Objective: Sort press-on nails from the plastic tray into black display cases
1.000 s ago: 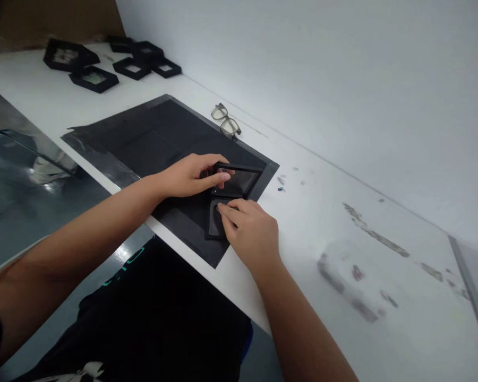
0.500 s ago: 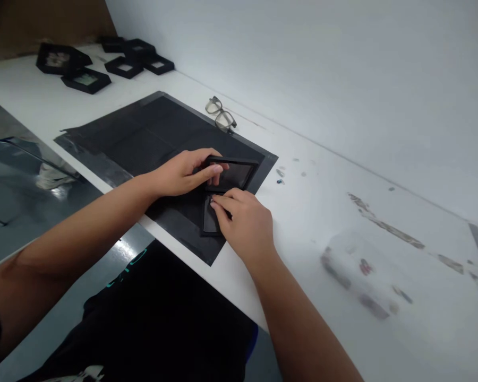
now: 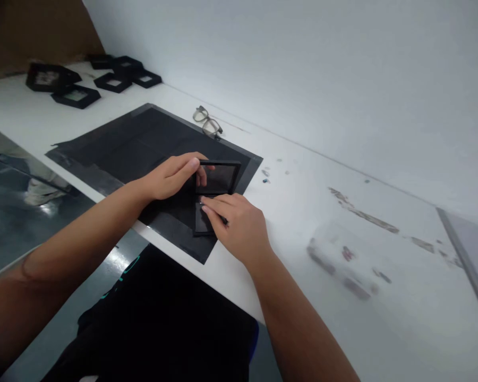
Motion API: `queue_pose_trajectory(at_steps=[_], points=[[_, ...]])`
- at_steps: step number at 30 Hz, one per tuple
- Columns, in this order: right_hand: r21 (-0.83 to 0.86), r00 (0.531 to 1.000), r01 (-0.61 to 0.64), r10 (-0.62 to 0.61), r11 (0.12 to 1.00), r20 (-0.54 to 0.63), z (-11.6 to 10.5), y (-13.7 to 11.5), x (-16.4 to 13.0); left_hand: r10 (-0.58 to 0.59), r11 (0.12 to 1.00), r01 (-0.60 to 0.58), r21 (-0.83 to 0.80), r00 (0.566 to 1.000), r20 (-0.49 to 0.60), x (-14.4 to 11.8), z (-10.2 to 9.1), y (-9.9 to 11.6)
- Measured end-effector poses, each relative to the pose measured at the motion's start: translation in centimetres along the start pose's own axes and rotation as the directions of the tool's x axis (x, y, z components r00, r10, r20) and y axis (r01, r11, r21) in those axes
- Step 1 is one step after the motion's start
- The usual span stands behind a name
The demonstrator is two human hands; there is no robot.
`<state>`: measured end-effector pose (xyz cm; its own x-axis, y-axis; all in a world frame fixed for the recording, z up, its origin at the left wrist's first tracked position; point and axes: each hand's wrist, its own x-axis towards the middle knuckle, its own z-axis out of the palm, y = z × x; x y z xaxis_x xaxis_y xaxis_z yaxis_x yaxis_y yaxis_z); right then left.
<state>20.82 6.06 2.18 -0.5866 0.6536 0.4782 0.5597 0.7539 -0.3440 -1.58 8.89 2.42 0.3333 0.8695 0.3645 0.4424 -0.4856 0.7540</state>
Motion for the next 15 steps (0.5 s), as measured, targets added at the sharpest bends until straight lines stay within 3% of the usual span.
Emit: queue_pose_trajectory(at_steps=[3,5,8,10,13,15], points=[[-0.074,0.994,0.023,-0.031,0.997,-0.102,-3.5,0.0,-1.4,-0.027,0.999,0.027,0.026,1.000,-0.014,-0.1,-0.2,-0.2],[-0.164,0.971,-0.048,0.008,0.985,-0.238,-6.6,0.8,-3.4,-0.083,0.995,0.085,0.056,0.996,-0.042,-0.1,-0.2,-0.4],[-0.241,0.880,-0.385,0.275,0.891,-0.388,-11.3,3.0,-8.0,-0.070,0.993,0.082,0.081,0.988,-0.141,0.2,-0.3,-0.6],[-0.361,0.840,-0.539,0.459,0.761,-0.288,-13.6,4.8,-11.3,-0.010,0.996,0.026,0.081,0.982,-0.191,0.4,-0.5,-0.6],[-0.373,0.863,-0.486,0.502,0.790,-0.060,-14.7,6.5,-14.5,0.058,0.996,-0.038,0.075,0.958,-0.282,0.3,-0.8,-0.3],[-0.347,0.888,-0.433,0.459,0.832,-0.009,-14.0,6.8,-15.0,0.057,0.997,-0.033,0.076,0.938,-0.341,-0.5,-0.8,0.1]])
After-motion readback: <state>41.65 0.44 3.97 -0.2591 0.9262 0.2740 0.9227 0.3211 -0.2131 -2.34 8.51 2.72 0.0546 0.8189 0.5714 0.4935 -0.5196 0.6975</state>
